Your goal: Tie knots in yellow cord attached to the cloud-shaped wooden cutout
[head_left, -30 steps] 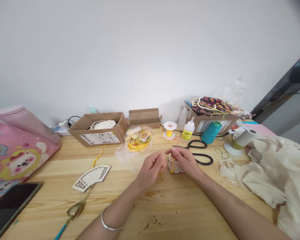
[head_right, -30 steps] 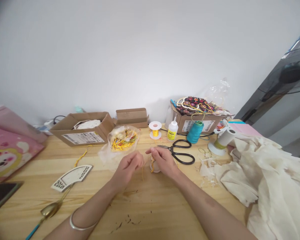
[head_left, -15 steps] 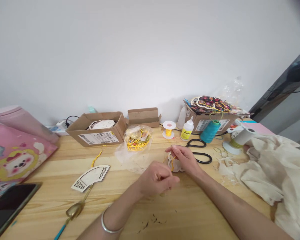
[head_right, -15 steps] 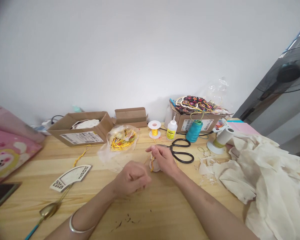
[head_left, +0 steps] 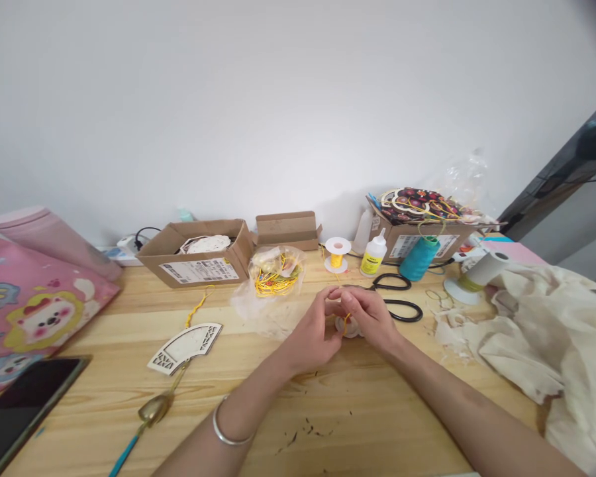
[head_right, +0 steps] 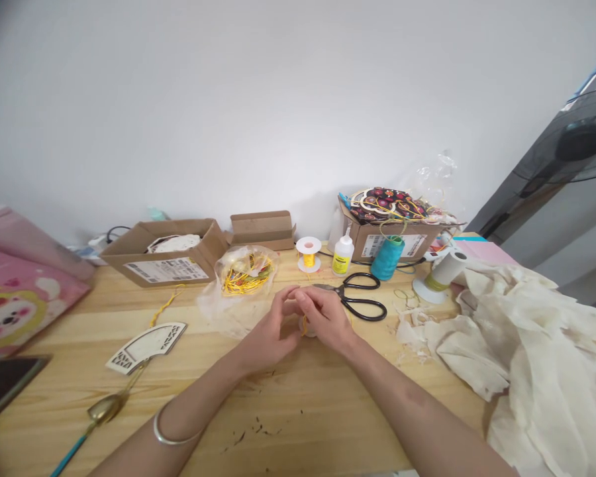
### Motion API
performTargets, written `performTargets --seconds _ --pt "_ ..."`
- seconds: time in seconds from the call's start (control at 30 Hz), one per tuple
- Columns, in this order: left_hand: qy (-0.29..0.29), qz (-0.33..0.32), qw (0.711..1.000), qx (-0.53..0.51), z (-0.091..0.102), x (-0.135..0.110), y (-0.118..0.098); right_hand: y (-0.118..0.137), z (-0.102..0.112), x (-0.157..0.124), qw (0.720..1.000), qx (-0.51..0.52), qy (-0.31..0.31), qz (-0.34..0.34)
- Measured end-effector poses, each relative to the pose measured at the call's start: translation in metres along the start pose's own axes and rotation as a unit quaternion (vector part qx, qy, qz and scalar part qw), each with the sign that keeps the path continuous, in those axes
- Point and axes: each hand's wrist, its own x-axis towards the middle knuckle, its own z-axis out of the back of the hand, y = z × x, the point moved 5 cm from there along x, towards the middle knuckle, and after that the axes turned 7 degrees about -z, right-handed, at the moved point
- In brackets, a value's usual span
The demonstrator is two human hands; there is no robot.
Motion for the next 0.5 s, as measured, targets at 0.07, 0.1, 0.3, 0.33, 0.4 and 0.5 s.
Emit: performTargets --seconds 0.07,0.1,0.3,0.33,0.4,0.5 --pt "-0.009 0.006 1.0 0.028 0.002 0.0 -0.001 0.0 0.003 0.0 1.0 -0.003 -0.005 0.0" --pt "-0.016 0.007 0.999 0.044 0.003 0.0 -0.001 -0.001 0.005 0.001 1.0 -0.004 -0.012 -0.003" --pt "-0.034 0.033 0.994 0.095 0.009 0.003 0.009 -0.007 0.014 0.007 0.998 -0.055 -0.025 -0.027" --pt "-0.038 0.049 0.994 0.089 0.01 0.003 0.013 -0.007 0.015 0.008 0.997 -0.074 -0.021 -0.022" --pt "-0.051 0.079 0.993 0.069 0.012 0.003 0.02 -0.004 0.016 0.01 0.993 -0.116 -0.011 -0.008" --pt "-0.073 0.11 0.991 0.033 0.016 0.003 0.028 -0.002 0.014 0.01 0.984 -0.177 0.01 0.013"
